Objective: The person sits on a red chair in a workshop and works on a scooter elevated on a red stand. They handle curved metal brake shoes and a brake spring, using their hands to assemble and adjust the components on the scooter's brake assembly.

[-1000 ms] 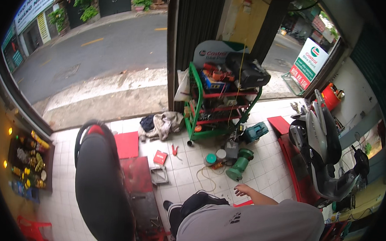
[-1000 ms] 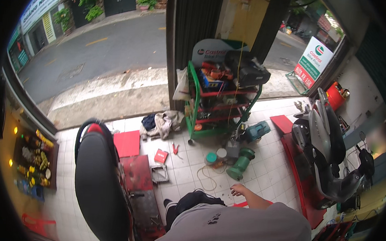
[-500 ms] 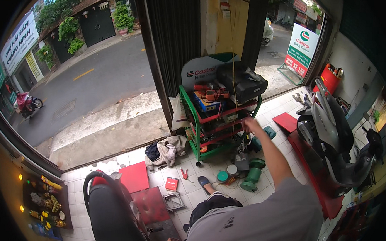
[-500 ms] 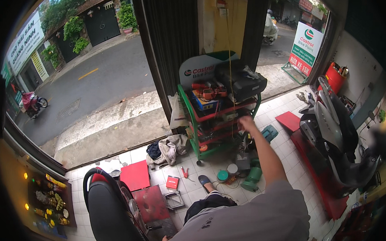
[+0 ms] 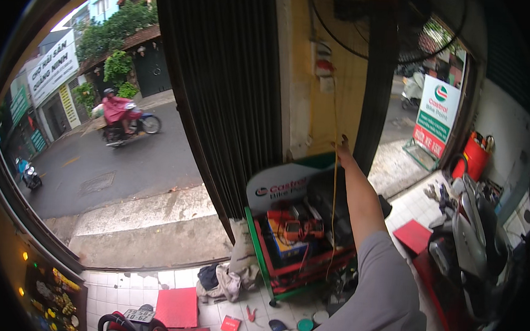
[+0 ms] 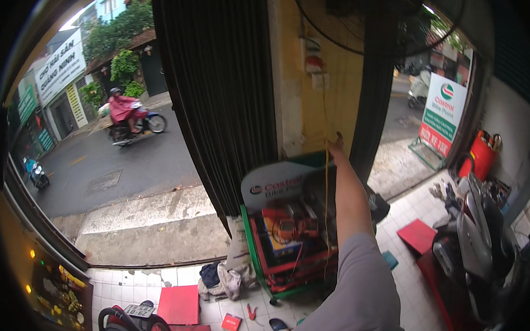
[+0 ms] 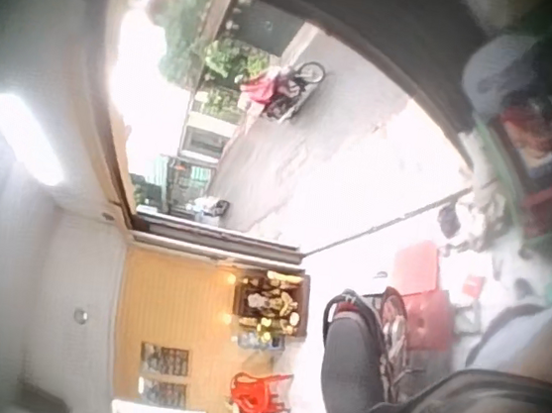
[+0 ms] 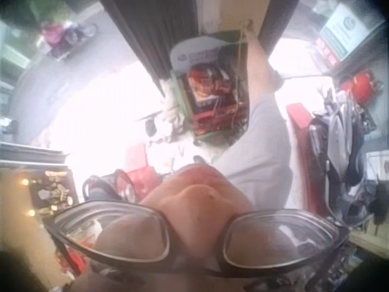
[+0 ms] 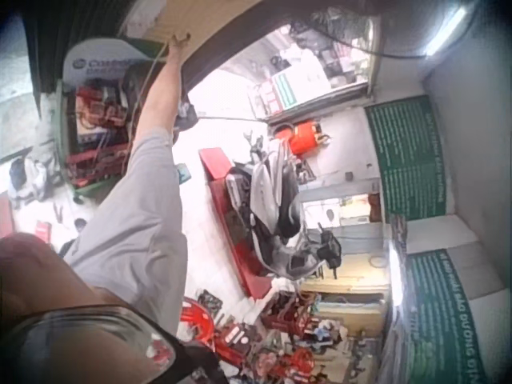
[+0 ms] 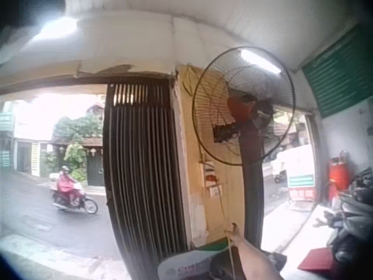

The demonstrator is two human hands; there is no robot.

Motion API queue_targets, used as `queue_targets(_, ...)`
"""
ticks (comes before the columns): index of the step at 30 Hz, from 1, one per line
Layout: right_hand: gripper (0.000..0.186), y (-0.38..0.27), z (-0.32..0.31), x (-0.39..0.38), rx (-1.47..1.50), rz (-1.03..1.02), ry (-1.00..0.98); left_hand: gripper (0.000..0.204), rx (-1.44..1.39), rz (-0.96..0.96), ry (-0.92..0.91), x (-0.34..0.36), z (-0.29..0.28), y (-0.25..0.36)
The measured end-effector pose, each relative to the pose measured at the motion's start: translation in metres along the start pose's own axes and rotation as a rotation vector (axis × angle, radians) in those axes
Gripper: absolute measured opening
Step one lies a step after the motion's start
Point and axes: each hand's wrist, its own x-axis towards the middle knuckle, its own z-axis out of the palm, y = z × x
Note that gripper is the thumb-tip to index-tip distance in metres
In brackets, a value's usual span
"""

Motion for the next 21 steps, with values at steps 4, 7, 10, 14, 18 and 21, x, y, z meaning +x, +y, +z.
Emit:
queue_targets(4,0.056,0.008,0.007,0.059,-0.070,-0.098,-0.046,0.033,0.006,0.074,-0.011,0.022,0.030,0.057)
queue_targets(7,0.035,0.002,-0.009,0.086,-0.168,-0.148,0.060,0.033,0.010,0.111,-0.048,0.031,0.048,0.079)
queue_targets(10,0.037,-0.001,0.013,0.076,-0.125,-0.125,0.007,0.034,0.020,0.102,-0.029,0.034,0.051,0.088)
queue_targets(14,0.055,-0.020,0.022,0.036,-0.066,-0.071,0.153,0.034,0.035,0.104,-0.027,0.032,0.051,0.092)
queue_targets(18,0.055,-0.015,0.018,0.001,-0.233,-0.175,0.234,0.034,0.045,0.103,-0.033,0.029,0.048,0.090)
queue_targets(21,0.047,-0.012,0.008,-0.001,-0.214,-0.234,0.231,0.035,0.046,0.107,-0.043,0.028,0.048,0.088)
